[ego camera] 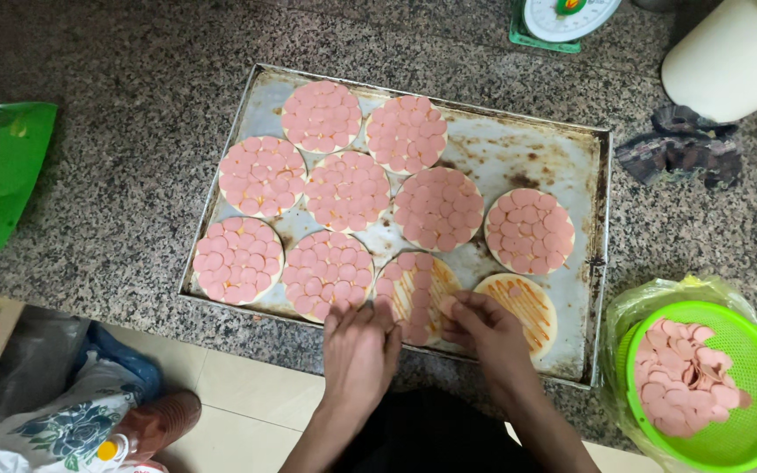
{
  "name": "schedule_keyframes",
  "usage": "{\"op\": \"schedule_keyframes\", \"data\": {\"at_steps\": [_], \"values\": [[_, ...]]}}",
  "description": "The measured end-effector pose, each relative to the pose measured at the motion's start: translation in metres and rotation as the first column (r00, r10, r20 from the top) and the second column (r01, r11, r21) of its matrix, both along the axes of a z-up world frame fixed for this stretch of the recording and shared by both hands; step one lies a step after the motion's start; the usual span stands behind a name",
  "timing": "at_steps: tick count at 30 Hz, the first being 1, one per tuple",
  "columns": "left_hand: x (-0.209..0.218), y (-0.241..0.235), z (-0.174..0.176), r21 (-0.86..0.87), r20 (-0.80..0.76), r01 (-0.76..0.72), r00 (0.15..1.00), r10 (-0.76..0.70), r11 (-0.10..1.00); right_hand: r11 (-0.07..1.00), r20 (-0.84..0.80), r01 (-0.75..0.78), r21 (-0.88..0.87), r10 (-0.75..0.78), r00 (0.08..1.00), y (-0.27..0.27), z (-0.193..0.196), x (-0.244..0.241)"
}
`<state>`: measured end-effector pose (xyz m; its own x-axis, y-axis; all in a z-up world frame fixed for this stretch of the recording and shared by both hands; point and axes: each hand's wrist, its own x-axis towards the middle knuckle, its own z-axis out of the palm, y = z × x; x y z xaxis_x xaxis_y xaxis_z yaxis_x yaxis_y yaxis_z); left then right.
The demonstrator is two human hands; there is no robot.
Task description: The person places slices of processed meat onto small round dough bases arranged on a metal baking tray. The person picks up slices from a green colander and arranges them in a circular pattern on each base.
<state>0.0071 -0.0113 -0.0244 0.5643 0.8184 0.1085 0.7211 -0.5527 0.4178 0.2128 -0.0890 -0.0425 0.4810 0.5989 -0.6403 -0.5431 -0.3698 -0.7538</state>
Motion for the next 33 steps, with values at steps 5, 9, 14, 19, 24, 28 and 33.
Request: {"op": "schedule_keyframes", "data": {"at_steps": [5, 9, 14, 19, 24, 28, 33], "values": [[0.001, -0.002, -0.004, 0.021, -0.042, -0.022, 0.999, 0.023, 1.0, 0.999, -0.031, -0.036, 0.032, 0.037, 0.999, 0.002, 0.008, -0.006], [0.001, -0.002, -0.002, 0.034, -0.078, -0.048, 0.996, 0.051, 0.998, 0.998, -0.07, -0.065, 0.019, 0.066, 0.995, 0.003, 0.009, -0.007], [0.009, 0.009, 0.032, -0.121, 0.223, -0.051, 0.972, 0.077, 0.991, 0.997, -0.07, -0.082, -0.009, 0.081, 0.994, 0.007, 0.021, -0.01], [0.024, 0.02, 0.046, -0.55, 0.454, 0.076, 0.863, 0.221, 0.832, 0.989, -0.094, -0.141, 0.034, 0.143, 0.985, 0.01, 0.019, -0.013], [0.023, 0.027, 0.035, -0.481, 0.483, 0.111, 0.862, 0.157, 0.87, 0.954, -0.077, -0.299, 0.019, 0.3, 0.951, 0.008, 0.022, -0.009], [0.019, 0.037, 0.031, -0.428, 0.494, 0.142, 0.863, 0.1, 0.892, 0.943, -0.137, -0.32, 0.088, 0.33, 0.934, 0.004, 0.007, -0.004], [0.019, 0.053, 0.004, -0.131, 0.311, -0.07, 0.944, 0.108, 0.989, 0.992, -0.11, -0.13, -0.007, 0.128, 0.986, 0.006, 0.011, 0.002]]}}
